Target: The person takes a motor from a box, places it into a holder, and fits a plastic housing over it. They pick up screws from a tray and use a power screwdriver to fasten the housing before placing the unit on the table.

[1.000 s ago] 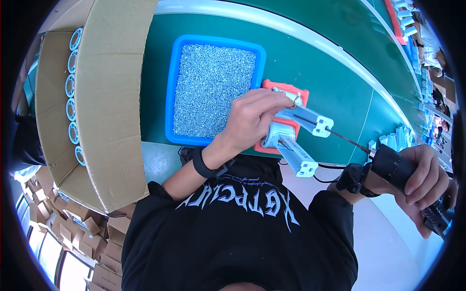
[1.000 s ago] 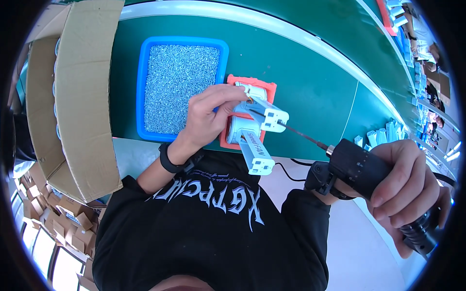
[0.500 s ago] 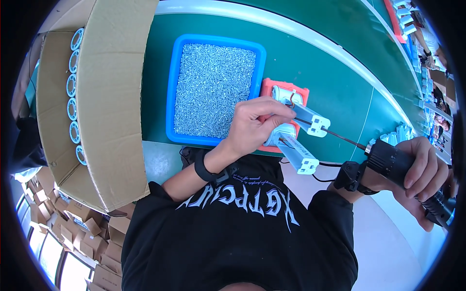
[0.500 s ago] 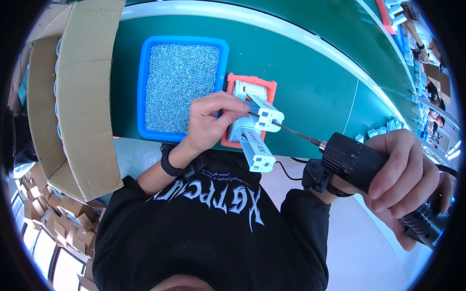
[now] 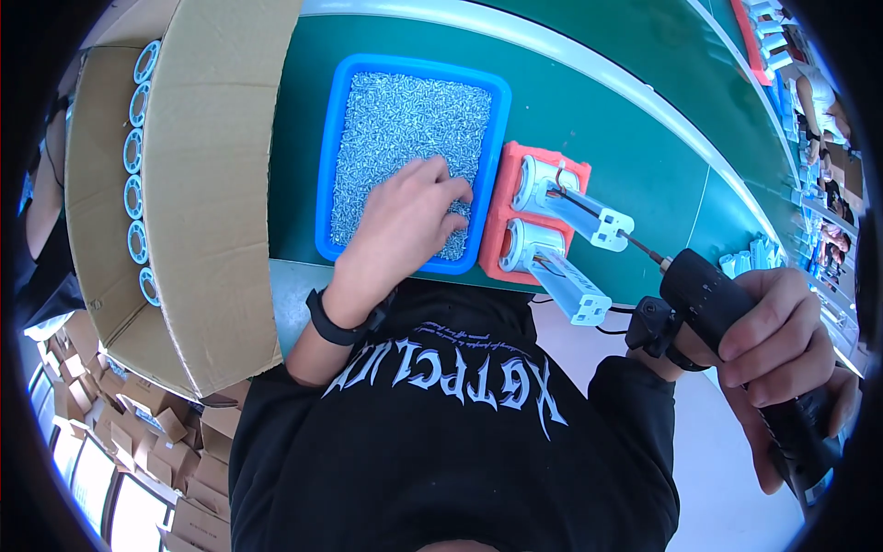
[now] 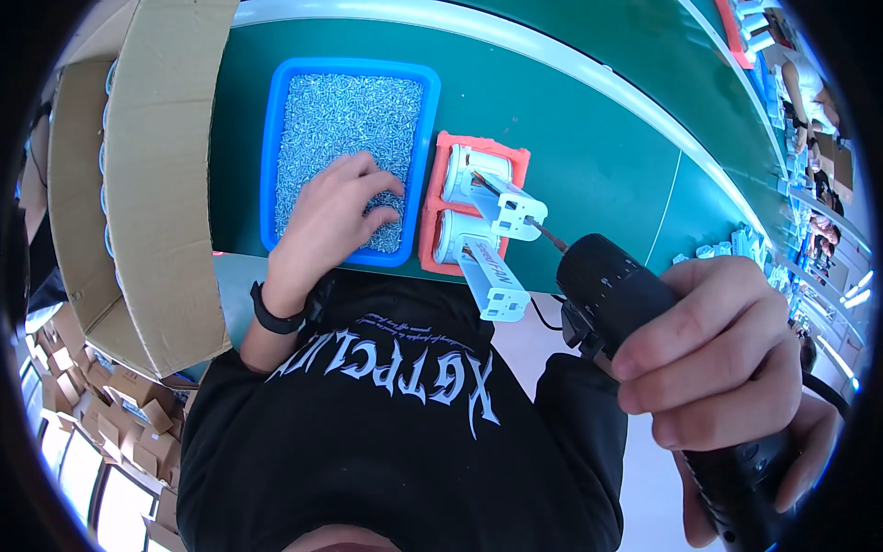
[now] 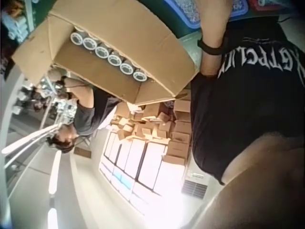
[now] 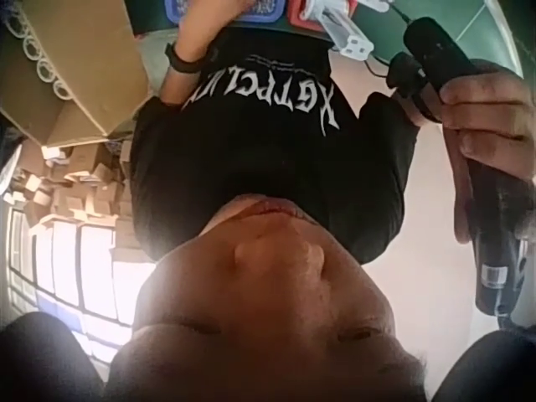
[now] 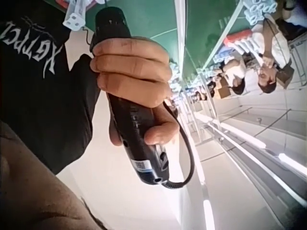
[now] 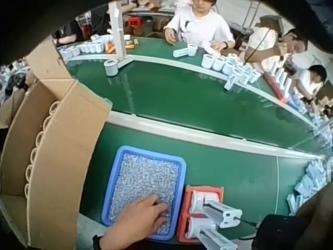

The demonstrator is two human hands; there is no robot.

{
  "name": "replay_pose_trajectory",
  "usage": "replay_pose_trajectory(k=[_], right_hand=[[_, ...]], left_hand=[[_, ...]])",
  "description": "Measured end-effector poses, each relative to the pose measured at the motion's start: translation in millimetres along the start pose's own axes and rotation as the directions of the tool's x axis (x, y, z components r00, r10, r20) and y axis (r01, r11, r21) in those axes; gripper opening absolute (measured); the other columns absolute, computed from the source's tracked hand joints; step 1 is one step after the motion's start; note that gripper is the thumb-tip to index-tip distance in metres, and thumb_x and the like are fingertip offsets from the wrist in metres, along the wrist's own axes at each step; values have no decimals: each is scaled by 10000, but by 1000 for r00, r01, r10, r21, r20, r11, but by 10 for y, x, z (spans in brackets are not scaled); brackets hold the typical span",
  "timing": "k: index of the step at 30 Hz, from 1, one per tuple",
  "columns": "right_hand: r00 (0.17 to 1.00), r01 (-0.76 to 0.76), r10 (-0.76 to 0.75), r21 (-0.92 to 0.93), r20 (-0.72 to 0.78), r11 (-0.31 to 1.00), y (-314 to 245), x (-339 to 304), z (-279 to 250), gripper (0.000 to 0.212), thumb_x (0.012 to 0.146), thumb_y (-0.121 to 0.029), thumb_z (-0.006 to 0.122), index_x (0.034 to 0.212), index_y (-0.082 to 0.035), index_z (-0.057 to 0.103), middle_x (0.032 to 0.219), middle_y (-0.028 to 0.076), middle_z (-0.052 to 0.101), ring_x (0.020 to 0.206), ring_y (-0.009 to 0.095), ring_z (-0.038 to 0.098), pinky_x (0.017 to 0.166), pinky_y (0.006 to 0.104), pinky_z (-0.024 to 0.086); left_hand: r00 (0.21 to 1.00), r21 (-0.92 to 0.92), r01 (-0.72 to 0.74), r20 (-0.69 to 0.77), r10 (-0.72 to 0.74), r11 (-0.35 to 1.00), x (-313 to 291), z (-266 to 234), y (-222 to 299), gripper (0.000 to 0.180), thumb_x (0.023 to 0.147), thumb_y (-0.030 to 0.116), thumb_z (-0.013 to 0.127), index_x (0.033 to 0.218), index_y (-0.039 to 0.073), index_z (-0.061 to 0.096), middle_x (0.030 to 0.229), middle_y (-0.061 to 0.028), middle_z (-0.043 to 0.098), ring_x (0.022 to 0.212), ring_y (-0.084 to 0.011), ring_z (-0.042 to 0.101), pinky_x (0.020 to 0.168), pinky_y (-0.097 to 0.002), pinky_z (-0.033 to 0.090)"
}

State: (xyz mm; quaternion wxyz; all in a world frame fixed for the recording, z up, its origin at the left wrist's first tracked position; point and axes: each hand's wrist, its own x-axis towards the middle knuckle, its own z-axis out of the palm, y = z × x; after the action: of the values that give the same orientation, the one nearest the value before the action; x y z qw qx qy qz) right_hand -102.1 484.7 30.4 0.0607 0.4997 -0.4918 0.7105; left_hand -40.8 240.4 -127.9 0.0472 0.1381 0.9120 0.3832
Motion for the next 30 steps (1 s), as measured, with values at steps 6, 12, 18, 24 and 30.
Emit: replay_pose_trajectory(k=[6, 12, 18, 24, 30], right_hand=[[983, -95, 97, -24, 158, 995, -21, 19, -40, 756, 683, -683, 670, 1184, -138, 519, 740, 34, 600, 536, 133, 623, 515, 229, 544], [990, -56, 61, -43, 128, 997, 28, 11, 20, 774, 666, -701, 670, 1186, -148, 518, 745, 29, 596, 529, 126, 613, 505, 223, 533], [993, -85, 90, -70, 82, 994, 28, 14, 0, 808, 636, -732, 667, 1183, -156, 519, 760, 38, 595, 549, 126, 617, 512, 219, 525], [976, -134, 148, -94, 163, 987, -40, 36, -58, 710, 756, -506, 715, 1288, -147, 411, 805, 88, 587, 587, 193, 639, 527, 299, 573], [989, -115, 125, -112, 83, 987, -58, -28, -28, 778, 642, -725, 655, 1174, -174, 519, 785, 40, 595, 564, 136, 612, 525, 238, 524]], left_hand=[[993, 13, 59, 97, -60, 998, -16, 31, -2, 37, 745, 94, 669, 774, 72, 664, 808, -67, 550, 787, -269, 567, 681, -380, 486], [998, -41, -1, -59, -2, 999, 44, 15, -66, 29, 754, 88, 659, 761, 60, 666, 801, -76, 595, 789, -266, 595, 685, -377, 491], [998, -97, 54, -30, -58, 994, 68, 34, -59, 43, 760, 83, 653, 754, 41, 662, 783, -92, 632, 757, -283, 619, 685, -390, 496], [997, -120, 30, -60, -38, 992, 95, 103, -109, 46, 763, 76, 651, 773, 31, 657, 773, -101, 632, 737, -297, 622, 679, -396, 501], [983, -310, -45, -182, -13, 950, 163, 169, 66, 64, 762, 47, 662, 822, 29, 650, 773, -105, 629, 713, -285, 624, 612, -368, 504]])
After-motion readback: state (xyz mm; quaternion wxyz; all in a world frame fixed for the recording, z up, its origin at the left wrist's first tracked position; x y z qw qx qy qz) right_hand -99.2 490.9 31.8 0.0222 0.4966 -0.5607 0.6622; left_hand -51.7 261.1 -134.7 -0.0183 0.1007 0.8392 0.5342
